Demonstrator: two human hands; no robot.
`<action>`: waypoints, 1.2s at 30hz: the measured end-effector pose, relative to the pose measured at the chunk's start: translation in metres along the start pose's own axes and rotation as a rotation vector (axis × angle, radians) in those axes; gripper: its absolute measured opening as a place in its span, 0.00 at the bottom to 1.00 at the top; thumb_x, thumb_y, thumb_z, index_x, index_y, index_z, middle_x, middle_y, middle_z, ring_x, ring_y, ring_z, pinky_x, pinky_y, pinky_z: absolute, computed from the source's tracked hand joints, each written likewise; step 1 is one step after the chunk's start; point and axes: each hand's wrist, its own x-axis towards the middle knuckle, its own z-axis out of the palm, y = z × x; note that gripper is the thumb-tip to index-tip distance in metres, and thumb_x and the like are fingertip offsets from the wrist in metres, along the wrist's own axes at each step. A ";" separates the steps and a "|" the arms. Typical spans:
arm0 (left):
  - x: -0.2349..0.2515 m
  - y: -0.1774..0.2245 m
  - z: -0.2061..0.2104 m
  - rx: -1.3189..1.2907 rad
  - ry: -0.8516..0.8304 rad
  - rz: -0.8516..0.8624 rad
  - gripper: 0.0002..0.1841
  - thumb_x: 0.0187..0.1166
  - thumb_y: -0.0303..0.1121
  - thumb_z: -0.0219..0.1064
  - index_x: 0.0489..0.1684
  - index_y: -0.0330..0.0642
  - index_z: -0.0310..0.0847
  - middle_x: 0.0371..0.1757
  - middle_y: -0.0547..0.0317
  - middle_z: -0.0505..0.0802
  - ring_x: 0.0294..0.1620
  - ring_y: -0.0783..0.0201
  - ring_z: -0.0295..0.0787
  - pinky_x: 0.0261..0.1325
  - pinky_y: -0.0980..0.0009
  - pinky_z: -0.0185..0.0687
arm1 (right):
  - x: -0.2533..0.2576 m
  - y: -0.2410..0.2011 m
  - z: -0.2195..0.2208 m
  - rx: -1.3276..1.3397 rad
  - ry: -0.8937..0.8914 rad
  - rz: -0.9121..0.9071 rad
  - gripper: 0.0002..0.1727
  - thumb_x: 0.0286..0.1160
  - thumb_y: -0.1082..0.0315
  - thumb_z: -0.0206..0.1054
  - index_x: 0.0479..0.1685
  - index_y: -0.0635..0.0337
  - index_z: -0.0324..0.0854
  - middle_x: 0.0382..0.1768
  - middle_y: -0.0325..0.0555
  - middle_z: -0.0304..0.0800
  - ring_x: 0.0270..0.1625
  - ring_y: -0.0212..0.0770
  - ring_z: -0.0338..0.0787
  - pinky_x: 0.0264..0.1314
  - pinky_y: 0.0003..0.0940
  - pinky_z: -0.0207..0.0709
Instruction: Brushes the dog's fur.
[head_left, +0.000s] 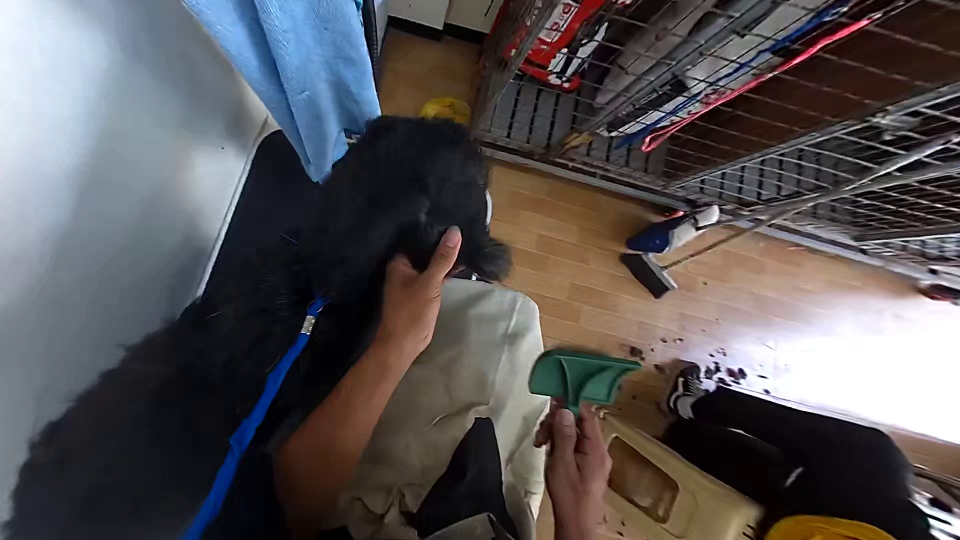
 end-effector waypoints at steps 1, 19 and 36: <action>0.002 -0.003 -0.006 0.038 -0.013 0.024 0.11 0.83 0.32 0.68 0.56 0.38 0.82 0.48 0.55 0.94 0.49 0.61 0.93 0.59 0.60 0.90 | 0.009 -0.014 0.011 0.031 -0.013 -0.052 0.23 0.94 0.50 0.50 0.55 0.64 0.79 0.25 0.30 0.83 0.23 0.21 0.82 0.27 0.19 0.82; -0.034 0.030 -0.042 0.431 -0.186 0.162 0.09 0.83 0.31 0.69 0.56 0.43 0.84 0.51 0.58 0.96 0.53 0.61 0.95 0.60 0.59 0.92 | -0.060 -0.022 -0.064 0.291 0.171 0.050 0.16 0.93 0.44 0.49 0.51 0.39 0.78 0.27 0.19 0.82 0.21 0.20 0.78 0.23 0.17 0.76; -0.025 0.007 -0.080 -0.261 -0.409 0.006 0.22 0.78 0.53 0.64 0.59 0.49 0.90 0.62 0.56 0.93 0.68 0.59 0.87 0.75 0.55 0.78 | 0.108 -0.171 0.095 -0.023 -0.243 -0.524 0.23 0.92 0.56 0.55 0.54 0.70 0.84 0.32 0.43 0.89 0.31 0.23 0.84 0.34 0.19 0.80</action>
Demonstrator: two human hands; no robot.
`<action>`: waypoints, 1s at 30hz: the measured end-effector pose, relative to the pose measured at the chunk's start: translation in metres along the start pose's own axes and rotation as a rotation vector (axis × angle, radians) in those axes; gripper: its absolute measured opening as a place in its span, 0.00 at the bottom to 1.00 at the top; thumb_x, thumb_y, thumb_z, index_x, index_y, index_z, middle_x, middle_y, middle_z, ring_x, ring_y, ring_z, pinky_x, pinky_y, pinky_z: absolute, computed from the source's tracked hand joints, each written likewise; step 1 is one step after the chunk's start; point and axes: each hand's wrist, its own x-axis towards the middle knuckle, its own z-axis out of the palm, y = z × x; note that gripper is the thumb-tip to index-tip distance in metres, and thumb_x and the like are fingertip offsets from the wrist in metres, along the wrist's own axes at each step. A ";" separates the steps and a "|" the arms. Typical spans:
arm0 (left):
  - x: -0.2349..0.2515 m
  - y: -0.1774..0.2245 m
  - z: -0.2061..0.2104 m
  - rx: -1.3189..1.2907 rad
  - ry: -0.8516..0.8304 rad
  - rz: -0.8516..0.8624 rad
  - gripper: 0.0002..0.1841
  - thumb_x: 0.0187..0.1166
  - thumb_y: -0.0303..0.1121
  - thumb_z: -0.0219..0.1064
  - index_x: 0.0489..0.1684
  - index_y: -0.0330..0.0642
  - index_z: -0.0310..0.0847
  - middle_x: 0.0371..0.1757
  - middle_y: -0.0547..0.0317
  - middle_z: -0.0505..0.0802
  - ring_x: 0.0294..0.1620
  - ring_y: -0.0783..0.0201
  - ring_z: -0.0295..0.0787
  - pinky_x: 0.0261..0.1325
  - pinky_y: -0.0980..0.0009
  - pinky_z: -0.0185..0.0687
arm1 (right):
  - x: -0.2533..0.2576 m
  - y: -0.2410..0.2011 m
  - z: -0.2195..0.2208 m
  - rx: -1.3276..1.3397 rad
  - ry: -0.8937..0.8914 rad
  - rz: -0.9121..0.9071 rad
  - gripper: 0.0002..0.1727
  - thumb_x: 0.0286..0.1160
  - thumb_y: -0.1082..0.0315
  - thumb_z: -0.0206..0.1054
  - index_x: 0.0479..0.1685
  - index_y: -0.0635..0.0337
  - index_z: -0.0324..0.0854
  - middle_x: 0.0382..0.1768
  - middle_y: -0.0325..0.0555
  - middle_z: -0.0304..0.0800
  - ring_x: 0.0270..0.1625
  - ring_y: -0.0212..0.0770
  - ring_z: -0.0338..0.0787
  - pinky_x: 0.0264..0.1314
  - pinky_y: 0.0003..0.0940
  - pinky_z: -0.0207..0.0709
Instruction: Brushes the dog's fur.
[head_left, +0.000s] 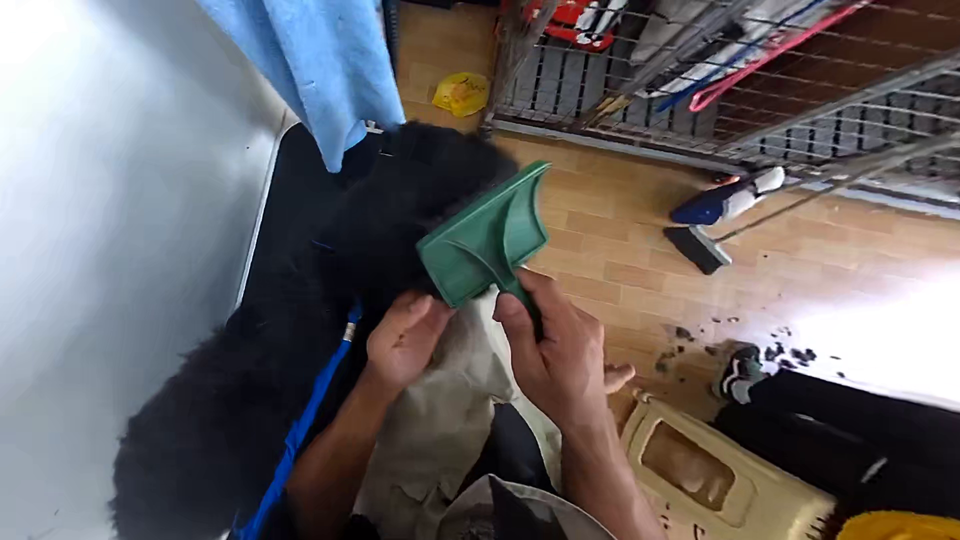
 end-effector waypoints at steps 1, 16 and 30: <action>0.002 0.000 0.003 -0.107 0.017 -0.033 0.32 0.73 0.65 0.62 0.62 0.48 0.88 0.64 0.53 0.92 0.71 0.56 0.85 0.75 0.53 0.77 | -0.001 0.002 0.005 -0.044 -0.024 0.011 0.23 0.91 0.56 0.56 0.54 0.71 0.84 0.33 0.45 0.90 0.32 0.24 0.85 0.36 0.19 0.81; 0.045 -0.034 0.020 0.610 0.316 -0.200 0.06 0.84 0.26 0.62 0.42 0.49 0.85 0.32 0.82 0.90 0.37 0.89 0.86 0.47 0.85 0.84 | -0.014 0.024 -0.029 0.005 -0.026 0.179 0.22 0.93 0.48 0.52 0.54 0.58 0.83 0.29 0.34 0.88 0.27 0.21 0.85 0.29 0.19 0.81; 0.072 -0.051 0.028 0.321 0.154 -0.037 0.17 0.93 0.34 0.51 0.41 0.33 0.83 0.23 0.58 0.89 0.22 0.67 0.88 0.29 0.69 0.90 | -0.049 0.017 -0.077 0.067 -0.128 0.249 0.20 0.90 0.42 0.53 0.56 0.44 0.84 0.28 0.24 0.84 0.25 0.16 0.80 0.26 0.13 0.76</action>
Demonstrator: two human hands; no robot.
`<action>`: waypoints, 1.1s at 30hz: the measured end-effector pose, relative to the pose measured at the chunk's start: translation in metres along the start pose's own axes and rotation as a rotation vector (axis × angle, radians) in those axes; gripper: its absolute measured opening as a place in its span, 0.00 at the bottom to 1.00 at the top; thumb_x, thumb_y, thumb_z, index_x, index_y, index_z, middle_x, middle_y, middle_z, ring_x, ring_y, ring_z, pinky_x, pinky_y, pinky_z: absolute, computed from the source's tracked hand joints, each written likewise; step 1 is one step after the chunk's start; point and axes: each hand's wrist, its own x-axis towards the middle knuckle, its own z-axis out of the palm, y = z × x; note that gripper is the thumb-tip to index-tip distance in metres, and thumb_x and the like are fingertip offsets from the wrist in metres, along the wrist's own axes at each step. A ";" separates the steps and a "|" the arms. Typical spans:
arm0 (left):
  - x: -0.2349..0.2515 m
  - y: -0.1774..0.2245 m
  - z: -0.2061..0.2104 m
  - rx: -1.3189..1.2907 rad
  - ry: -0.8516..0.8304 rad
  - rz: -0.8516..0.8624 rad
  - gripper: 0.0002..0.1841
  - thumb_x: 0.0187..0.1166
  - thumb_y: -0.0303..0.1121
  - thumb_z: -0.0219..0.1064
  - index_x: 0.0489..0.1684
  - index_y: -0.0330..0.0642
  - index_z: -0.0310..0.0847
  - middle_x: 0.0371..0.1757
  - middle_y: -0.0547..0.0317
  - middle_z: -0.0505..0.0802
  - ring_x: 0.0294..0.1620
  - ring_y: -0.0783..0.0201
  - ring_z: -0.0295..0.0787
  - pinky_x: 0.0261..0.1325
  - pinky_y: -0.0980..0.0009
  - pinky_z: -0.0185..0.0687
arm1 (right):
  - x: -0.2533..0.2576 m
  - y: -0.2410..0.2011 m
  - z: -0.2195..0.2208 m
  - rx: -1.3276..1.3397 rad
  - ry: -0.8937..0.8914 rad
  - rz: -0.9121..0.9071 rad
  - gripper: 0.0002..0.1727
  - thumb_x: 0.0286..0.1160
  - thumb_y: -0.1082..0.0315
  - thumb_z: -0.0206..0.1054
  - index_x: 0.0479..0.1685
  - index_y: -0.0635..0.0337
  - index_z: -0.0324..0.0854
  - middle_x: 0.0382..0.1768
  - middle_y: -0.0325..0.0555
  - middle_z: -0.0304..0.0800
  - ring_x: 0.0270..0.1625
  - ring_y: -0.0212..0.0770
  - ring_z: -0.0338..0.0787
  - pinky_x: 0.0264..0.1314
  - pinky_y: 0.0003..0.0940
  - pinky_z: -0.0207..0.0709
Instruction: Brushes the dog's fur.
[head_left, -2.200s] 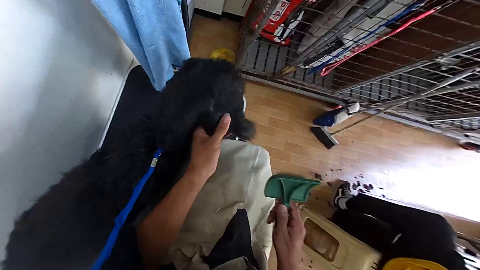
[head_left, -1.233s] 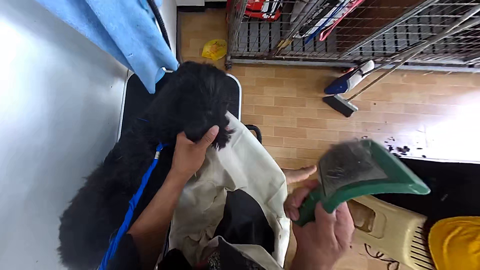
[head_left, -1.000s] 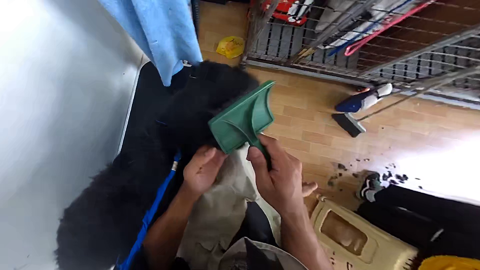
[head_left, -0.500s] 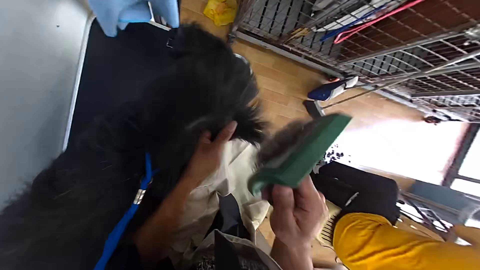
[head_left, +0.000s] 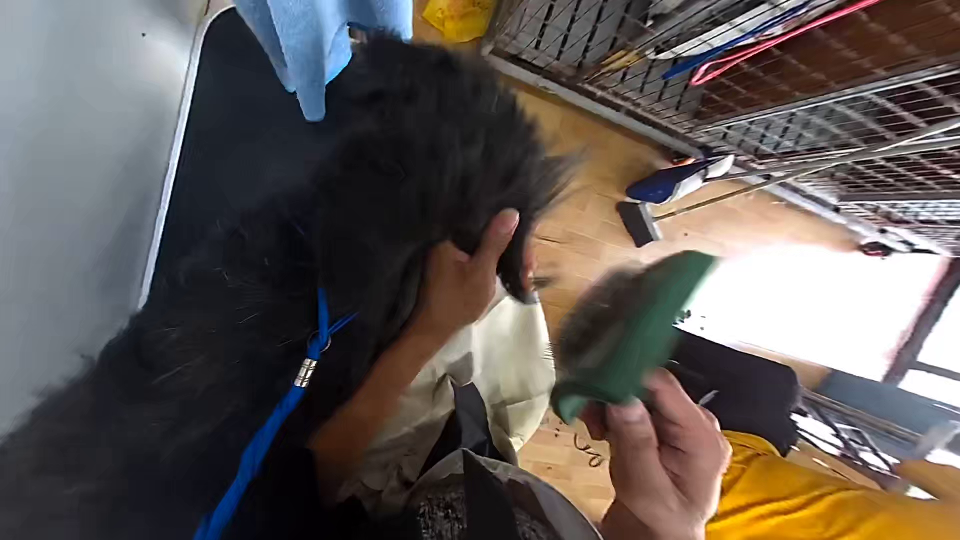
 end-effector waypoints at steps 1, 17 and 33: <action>-0.010 -0.002 0.000 0.051 -0.014 -0.034 0.16 0.92 0.33 0.52 0.42 0.33 0.84 0.24 0.59 0.91 0.22 0.68 0.88 0.29 0.70 0.90 | -0.001 -0.007 0.000 0.058 0.065 -0.010 0.18 0.90 0.43 0.54 0.57 0.39 0.85 0.31 0.19 0.87 0.28 0.13 0.82 0.28 0.11 0.77; -0.068 0.005 -0.059 -0.342 -0.175 -0.152 0.29 0.76 0.65 0.63 0.64 0.55 0.85 0.69 0.61 0.90 0.71 0.61 0.84 0.69 0.58 0.83 | -0.050 0.013 0.048 -0.058 -0.084 0.176 0.23 0.92 0.53 0.56 0.56 0.66 0.85 0.29 0.37 0.86 0.27 0.22 0.81 0.29 0.20 0.78; -0.086 -0.034 -0.069 -0.632 -0.261 -0.150 0.25 0.71 0.50 0.72 0.68 0.54 0.84 0.66 0.65 0.91 0.69 0.67 0.85 0.73 0.62 0.80 | -0.023 0.018 0.060 -0.266 -0.083 0.086 0.23 0.90 0.54 0.58 0.53 0.68 0.86 0.30 0.40 0.88 0.29 0.19 0.82 0.33 0.16 0.78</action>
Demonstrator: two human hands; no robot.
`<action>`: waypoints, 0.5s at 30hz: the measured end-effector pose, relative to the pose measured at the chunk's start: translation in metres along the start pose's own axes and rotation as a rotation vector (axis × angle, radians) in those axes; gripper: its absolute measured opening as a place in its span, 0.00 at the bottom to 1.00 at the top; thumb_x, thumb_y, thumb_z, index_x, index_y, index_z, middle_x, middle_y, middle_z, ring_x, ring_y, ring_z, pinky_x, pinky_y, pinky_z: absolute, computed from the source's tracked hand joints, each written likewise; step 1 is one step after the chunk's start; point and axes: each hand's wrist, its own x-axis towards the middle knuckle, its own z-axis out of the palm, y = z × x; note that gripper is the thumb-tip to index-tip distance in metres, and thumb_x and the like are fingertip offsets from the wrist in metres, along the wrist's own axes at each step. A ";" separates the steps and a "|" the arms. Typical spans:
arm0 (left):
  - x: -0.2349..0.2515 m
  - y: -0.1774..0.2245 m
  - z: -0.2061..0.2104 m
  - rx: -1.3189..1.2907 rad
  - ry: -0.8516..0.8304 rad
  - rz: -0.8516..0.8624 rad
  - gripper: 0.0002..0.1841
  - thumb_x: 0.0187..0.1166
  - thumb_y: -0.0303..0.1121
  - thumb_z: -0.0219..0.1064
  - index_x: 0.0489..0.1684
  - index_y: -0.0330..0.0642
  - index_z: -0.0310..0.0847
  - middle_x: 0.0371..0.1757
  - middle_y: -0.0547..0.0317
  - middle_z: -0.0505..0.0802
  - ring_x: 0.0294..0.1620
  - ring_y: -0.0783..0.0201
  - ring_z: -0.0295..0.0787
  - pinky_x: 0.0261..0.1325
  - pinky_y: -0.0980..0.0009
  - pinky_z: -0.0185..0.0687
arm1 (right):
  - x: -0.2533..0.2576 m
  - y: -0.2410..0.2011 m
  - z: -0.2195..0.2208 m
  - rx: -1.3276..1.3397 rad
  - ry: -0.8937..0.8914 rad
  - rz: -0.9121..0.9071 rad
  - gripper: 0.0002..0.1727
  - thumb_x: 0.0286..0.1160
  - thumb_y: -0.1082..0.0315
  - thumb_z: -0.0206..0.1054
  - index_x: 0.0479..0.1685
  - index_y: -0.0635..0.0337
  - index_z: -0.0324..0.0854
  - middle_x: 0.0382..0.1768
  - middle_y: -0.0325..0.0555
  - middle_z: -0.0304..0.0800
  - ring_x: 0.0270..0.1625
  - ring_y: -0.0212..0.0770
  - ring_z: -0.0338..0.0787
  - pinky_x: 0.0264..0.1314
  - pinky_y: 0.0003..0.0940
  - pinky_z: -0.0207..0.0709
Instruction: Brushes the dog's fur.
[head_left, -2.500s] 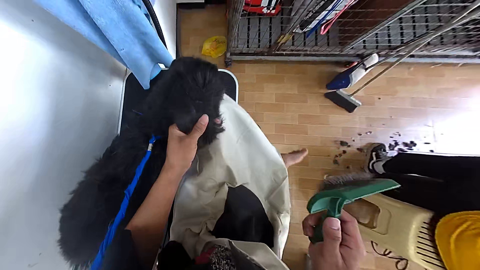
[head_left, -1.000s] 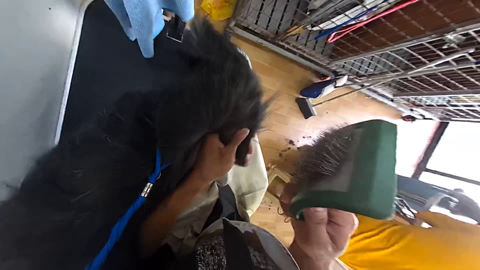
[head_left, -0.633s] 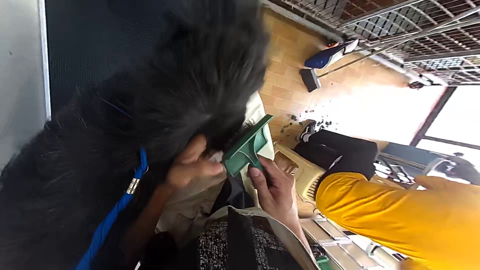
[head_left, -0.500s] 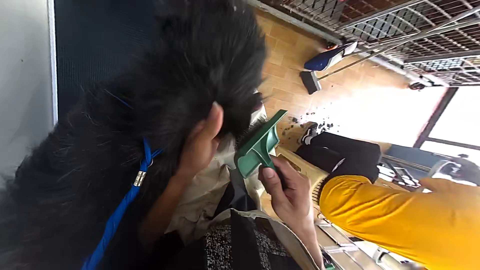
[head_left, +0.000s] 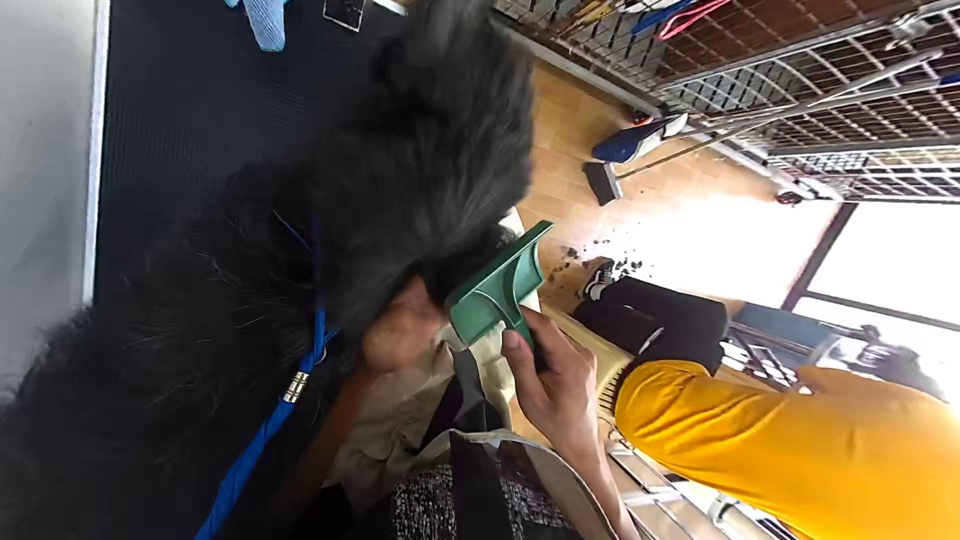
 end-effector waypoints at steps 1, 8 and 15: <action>0.005 0.000 0.006 -0.003 0.060 -0.018 0.25 0.73 0.54 0.69 0.65 0.54 0.85 0.65 0.63 0.92 0.68 0.66 0.86 0.70 0.61 0.82 | -0.010 -0.001 -0.006 -0.034 -0.008 0.024 0.23 0.89 0.54 0.58 0.52 0.68 0.86 0.30 0.39 0.88 0.29 0.18 0.81 0.33 0.14 0.77; 0.037 -0.008 0.031 0.368 0.240 0.016 0.16 0.92 0.32 0.54 0.70 0.37 0.78 0.65 0.49 0.91 0.64 0.56 0.91 0.69 0.59 0.88 | -0.007 -0.028 -0.049 -0.049 -0.055 0.009 0.24 0.91 0.50 0.56 0.54 0.63 0.86 0.31 0.36 0.88 0.30 0.16 0.81 0.33 0.14 0.77; 0.004 -0.005 -0.002 -0.119 0.025 0.011 0.17 0.66 0.34 0.73 0.55 0.51 0.90 0.57 0.60 0.94 0.63 0.63 0.89 0.68 0.58 0.83 | 0.023 -0.023 0.008 -0.006 0.035 -0.030 0.19 0.89 0.58 0.59 0.52 0.68 0.86 0.29 0.40 0.88 0.28 0.21 0.81 0.31 0.17 0.78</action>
